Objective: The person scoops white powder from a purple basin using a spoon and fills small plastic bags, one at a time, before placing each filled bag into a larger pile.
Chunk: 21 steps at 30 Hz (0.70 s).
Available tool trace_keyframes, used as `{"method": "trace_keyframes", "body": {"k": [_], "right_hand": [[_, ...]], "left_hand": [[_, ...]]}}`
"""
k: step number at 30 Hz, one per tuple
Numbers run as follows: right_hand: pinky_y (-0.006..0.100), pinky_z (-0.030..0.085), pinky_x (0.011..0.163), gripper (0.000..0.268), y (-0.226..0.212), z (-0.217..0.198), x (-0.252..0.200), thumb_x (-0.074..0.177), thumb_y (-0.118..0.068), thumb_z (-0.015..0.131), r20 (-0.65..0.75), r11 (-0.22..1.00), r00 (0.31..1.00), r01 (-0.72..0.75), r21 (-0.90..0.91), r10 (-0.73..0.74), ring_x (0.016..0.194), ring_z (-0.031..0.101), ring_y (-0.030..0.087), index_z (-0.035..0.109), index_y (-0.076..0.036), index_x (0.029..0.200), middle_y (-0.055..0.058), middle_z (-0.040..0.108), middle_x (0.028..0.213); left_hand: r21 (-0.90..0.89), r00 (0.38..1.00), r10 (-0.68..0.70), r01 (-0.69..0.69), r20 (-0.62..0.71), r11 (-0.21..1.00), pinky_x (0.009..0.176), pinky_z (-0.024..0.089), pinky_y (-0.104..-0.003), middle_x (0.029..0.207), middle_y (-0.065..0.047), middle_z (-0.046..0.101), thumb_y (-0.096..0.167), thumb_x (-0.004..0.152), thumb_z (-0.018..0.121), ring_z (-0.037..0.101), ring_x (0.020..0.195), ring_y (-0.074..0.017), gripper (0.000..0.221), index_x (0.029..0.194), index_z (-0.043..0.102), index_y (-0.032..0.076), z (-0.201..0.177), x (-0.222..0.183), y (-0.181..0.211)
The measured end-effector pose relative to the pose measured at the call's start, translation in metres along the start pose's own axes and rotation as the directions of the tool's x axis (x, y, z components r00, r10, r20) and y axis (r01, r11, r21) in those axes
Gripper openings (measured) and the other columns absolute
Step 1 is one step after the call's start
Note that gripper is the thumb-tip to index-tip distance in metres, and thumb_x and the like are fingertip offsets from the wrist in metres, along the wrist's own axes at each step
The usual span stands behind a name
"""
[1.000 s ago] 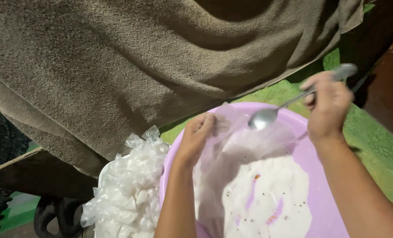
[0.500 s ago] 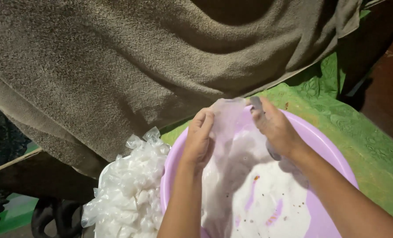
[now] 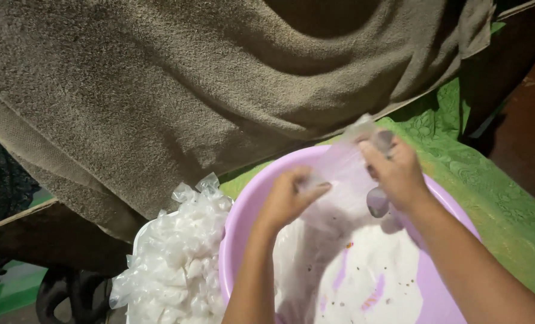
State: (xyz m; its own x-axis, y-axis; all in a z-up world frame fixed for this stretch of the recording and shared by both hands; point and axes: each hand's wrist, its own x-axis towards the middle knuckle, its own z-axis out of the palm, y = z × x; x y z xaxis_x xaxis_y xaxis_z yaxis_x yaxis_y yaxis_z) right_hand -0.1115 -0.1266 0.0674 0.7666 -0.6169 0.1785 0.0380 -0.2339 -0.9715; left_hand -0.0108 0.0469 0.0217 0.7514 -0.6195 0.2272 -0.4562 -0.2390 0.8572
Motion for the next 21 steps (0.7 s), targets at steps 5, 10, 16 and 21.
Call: {"method": "trace_keyframes", "body": {"k": [5, 10, 16, 21], "right_hand": [[0.016, 0.033, 0.037, 0.03, 0.032, -0.011, 0.027, 0.105, -0.028, 0.066, 0.038, 0.955, 0.997, -0.08, 0.286, 0.073, 0.04, 0.038, 0.001, 0.059, -0.012, 0.081, -0.004, 0.045, 0.052], [0.022, 0.039, 0.037, 0.034, 0.053, 0.0, 0.023, 0.097, -0.032, 0.07, 0.33, 0.972, 0.933, -0.196, 0.129, 0.145, 0.041, 0.05, 0.008, 0.062, -0.006, 0.077, 0.007, 0.061, 0.057], [0.024, 0.035, 0.04, 0.021, 0.003, 0.014, -0.007, 0.085, -0.013, 0.072, 0.55, 0.953, 0.778, -0.259, -0.16, 0.304, 0.043, 0.043, 0.011, 0.078, 0.007, 0.081, 0.009, 0.057, 0.056], [0.02, 0.036, 0.039, 0.018, 0.05, 0.012, 0.024, 0.089, -0.014, 0.076, 0.307, 0.99, 0.949, -0.108, 0.094, 0.074, 0.041, 0.039, 0.007, 0.076, 0.003, 0.091, 0.0, 0.045, 0.052]], "left_hand": [[0.512, 0.964, 0.026, 0.118, -0.264, 0.851, 0.084, 0.058, -0.035, 0.097, 0.002, 0.064, 0.032, 0.076, 0.086, 0.068, 0.095, -0.0228, 0.028, 0.1, 0.074, 0.022, -0.023, 0.013, -0.027], [0.12, 0.855, -0.112, 0.198, -0.506, 0.973, 0.077, 0.06, -0.032, 0.089, 0.0, 0.067, 0.03, 0.09, 0.077, 0.073, 0.088, -0.0223, 0.011, 0.095, 0.07, 0.022, -0.027, 0.015, -0.017], [-0.868, 0.914, -0.381, 0.072, -0.14, 0.491, 0.071, 0.056, -0.026, 0.092, -0.009, 0.069, 0.01, 0.092, 0.07, 0.067, 0.077, -0.0178, 0.021, 0.112, 0.066, 0.006, -0.009, 0.02, -0.022], [-0.549, 0.989, -0.063, 0.128, 0.136, 0.826, 0.088, 0.055, -0.034, 0.094, -0.012, 0.074, -0.005, 0.071, 0.076, 0.068, 0.089, -0.0201, 0.021, 0.091, 0.076, 0.002, -0.003, 0.006, -0.02]]}}
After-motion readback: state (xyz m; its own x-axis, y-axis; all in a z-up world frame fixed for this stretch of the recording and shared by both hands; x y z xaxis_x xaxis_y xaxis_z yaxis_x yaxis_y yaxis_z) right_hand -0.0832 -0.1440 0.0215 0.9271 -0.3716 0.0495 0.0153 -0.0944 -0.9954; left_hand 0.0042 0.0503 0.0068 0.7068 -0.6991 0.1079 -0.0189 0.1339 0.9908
